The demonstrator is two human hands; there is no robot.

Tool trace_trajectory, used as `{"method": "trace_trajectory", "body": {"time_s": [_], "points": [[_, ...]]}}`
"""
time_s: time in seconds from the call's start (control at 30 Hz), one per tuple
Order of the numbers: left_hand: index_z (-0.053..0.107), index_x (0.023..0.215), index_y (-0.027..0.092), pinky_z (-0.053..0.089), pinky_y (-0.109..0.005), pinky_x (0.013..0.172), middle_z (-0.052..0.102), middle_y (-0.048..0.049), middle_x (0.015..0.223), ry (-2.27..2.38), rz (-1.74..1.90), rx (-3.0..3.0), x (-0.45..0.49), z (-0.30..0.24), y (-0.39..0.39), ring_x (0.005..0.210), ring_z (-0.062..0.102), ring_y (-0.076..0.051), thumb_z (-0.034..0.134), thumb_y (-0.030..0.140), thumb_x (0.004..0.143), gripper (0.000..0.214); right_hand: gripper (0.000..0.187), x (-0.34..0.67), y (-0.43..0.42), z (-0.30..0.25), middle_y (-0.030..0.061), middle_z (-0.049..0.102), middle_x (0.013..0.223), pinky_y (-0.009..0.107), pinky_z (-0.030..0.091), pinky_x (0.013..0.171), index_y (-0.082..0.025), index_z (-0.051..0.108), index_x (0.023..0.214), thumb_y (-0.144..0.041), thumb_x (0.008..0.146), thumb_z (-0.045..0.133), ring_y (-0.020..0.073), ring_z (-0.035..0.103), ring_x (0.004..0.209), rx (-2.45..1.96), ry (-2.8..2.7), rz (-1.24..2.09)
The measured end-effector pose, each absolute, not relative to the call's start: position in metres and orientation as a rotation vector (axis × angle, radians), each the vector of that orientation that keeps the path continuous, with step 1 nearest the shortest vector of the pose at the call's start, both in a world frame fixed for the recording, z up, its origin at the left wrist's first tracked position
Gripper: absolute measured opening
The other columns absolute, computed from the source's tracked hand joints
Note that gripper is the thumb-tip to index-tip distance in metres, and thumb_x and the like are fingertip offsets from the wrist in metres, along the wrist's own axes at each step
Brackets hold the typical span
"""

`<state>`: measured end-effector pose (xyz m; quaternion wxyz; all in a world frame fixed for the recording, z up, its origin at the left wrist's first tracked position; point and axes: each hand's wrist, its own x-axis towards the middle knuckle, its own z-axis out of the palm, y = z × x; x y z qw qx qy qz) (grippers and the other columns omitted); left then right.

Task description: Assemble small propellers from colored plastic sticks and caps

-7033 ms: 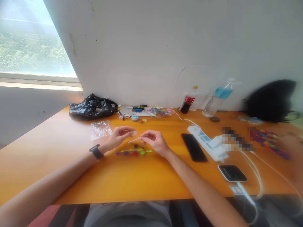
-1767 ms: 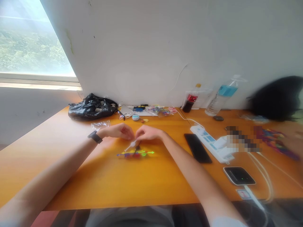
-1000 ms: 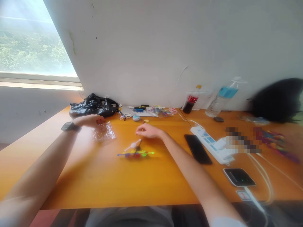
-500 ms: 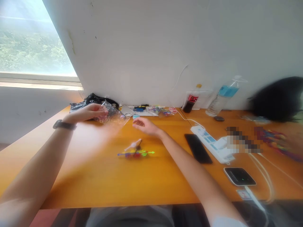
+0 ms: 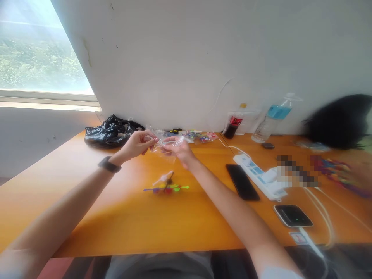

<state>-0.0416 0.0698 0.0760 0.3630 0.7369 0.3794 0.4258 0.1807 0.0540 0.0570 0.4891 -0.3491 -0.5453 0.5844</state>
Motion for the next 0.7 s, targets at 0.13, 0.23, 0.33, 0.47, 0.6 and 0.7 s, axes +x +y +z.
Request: {"method": "trace_trajectory", "body": {"time_s": [0.13,0.23,0.33,0.47,0.6,0.7], "points": [[0.070,0.089,0.016,0.032,-0.018,0.033,0.069,-0.0039,0.060,1.102,1.149,1.857,-0.043,0.070,0.074,0.036,0.046,-0.007,0.074,0.059,0.086,0.043,0.036,0.185,0.061,0.055,0.0035,0.078,0.084,0.030,0.058,0.072,-0.019,0.068,0.093,-0.029,0.064,0.087,0.0175,0.073,0.074,-0.903,-1.231,1.388],[0.070,0.086,0.016,0.031,-0.018,0.033,0.071,-0.0052,0.062,1.148,1.154,1.838,-0.048,0.070,0.077,0.035,0.044,-0.007,0.075,0.061,0.084,0.046,0.030,0.189,0.066,0.053,0.0032,0.079,0.085,0.027,0.057,0.069,-0.019,0.069,0.090,-0.025,0.063,0.083,0.0147,0.071,0.070,-0.922,-1.201,1.384],[0.071,0.077,0.015,0.033,-0.018,0.036,0.072,-0.0064,0.064,1.146,1.075,1.875,-0.054,0.070,0.081,0.039,0.048,-0.008,0.075,0.061,0.084,0.046,0.025,0.192,0.070,0.047,0.0034,0.079,0.085,0.025,0.056,0.065,-0.019,0.070,0.090,-0.021,0.066,0.077,0.0131,0.069,0.066,-0.986,-1.215,1.377],[0.072,0.071,0.015,0.038,-0.019,0.043,0.071,-0.0068,0.065,1.198,1.021,1.838,-0.063,0.069,0.087,0.047,0.054,-0.009,0.078,0.059,0.082,0.045,0.025,0.193,0.078,0.034,0.0027,0.077,0.081,0.026,0.057,0.065,-0.018,0.068,0.093,-0.014,0.069,0.070,0.0134,0.069,0.066,-1.065,-1.188,1.425],[0.068,0.067,0.015,0.039,-0.019,0.047,0.063,-0.0033,0.058,1.214,1.007,1.742,-0.071,0.066,0.092,0.049,0.052,-0.008,0.078,0.060,0.082,0.049,0.027,0.196,0.083,0.029,0.0030,0.077,0.081,0.026,0.057,0.066,-0.019,0.066,0.096,-0.011,0.070,0.068,0.0140,0.070,0.068,-1.054,-1.134,1.417],[0.065,0.068,0.015,0.036,-0.020,0.047,0.055,0.0003,0.055,1.124,1.005,1.699,-0.071,0.064,0.092,0.048,0.048,-0.008,0.076,0.061,0.084,0.049,0.029,0.197,0.083,0.030,0.0027,0.076,0.081,0.027,0.057,0.065,-0.020,0.064,0.098,-0.016,0.072,0.074,0.0145,0.069,0.068,-1.027,-1.160,1.355]]}}
